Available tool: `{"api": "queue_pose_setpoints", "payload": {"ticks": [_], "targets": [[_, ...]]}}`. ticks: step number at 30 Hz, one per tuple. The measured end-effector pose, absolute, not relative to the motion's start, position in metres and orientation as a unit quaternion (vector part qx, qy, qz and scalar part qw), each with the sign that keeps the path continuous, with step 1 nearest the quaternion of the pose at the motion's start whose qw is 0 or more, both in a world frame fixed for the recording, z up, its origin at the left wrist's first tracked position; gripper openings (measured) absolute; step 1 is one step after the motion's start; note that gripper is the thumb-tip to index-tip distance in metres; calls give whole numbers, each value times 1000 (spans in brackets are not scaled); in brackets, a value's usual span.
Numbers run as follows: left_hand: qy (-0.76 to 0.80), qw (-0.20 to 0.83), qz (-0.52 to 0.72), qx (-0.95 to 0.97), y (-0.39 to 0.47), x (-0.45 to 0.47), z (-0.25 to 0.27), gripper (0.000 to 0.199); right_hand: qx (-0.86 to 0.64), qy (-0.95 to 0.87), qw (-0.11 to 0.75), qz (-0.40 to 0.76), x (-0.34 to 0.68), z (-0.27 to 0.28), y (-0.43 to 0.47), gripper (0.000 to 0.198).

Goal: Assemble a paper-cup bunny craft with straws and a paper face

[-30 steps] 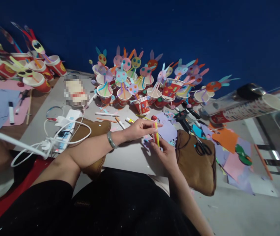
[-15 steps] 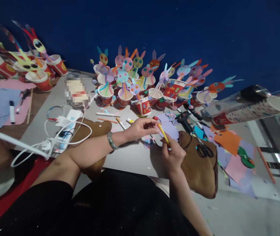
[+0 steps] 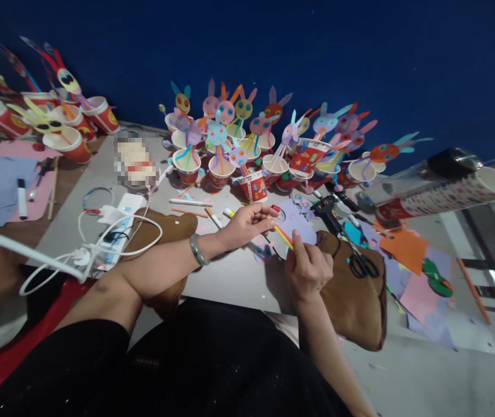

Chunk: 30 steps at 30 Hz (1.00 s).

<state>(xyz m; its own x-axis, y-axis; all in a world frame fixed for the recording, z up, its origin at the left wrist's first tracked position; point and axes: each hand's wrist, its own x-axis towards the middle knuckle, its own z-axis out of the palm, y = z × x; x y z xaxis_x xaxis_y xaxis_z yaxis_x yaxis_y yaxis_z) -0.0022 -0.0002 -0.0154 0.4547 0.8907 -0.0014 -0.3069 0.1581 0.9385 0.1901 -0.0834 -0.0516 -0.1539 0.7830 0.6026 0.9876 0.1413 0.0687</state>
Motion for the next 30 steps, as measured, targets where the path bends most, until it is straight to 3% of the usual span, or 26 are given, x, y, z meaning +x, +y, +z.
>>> {"api": "queue_pose_setpoints", "payload": {"ticks": [5,10,15,18,21,25,28,30], "targets": [[307,689,438,489,2,-1,-20,30,-595,-738,245,-201,184,-49,-83,37],[300,686,434,501,3,-1,-21,30,-569,-751,274,-191,182,-47,-84,52],[309,704,419,483,2,-1,-17,31,-540,-762,271,-235,184,-49,-81,40],[320,726,416,445,3,0,-16,39,-565,-753,271,-200,183,-49,-81,32],[310,749,406,422,4,0,-17,49,-619,-716,315,-66,177,-44,-85,33],[283,772,378,426,5,1,-21,52,-645,-609,392,241,165,-33,-90,39],[272,780,372,423,5,1,-23,45,-587,-539,387,465,159,-27,-89,42],[277,772,378,429,4,1,-23,41,-559,-522,377,522,160,-25,-88,48]]}}
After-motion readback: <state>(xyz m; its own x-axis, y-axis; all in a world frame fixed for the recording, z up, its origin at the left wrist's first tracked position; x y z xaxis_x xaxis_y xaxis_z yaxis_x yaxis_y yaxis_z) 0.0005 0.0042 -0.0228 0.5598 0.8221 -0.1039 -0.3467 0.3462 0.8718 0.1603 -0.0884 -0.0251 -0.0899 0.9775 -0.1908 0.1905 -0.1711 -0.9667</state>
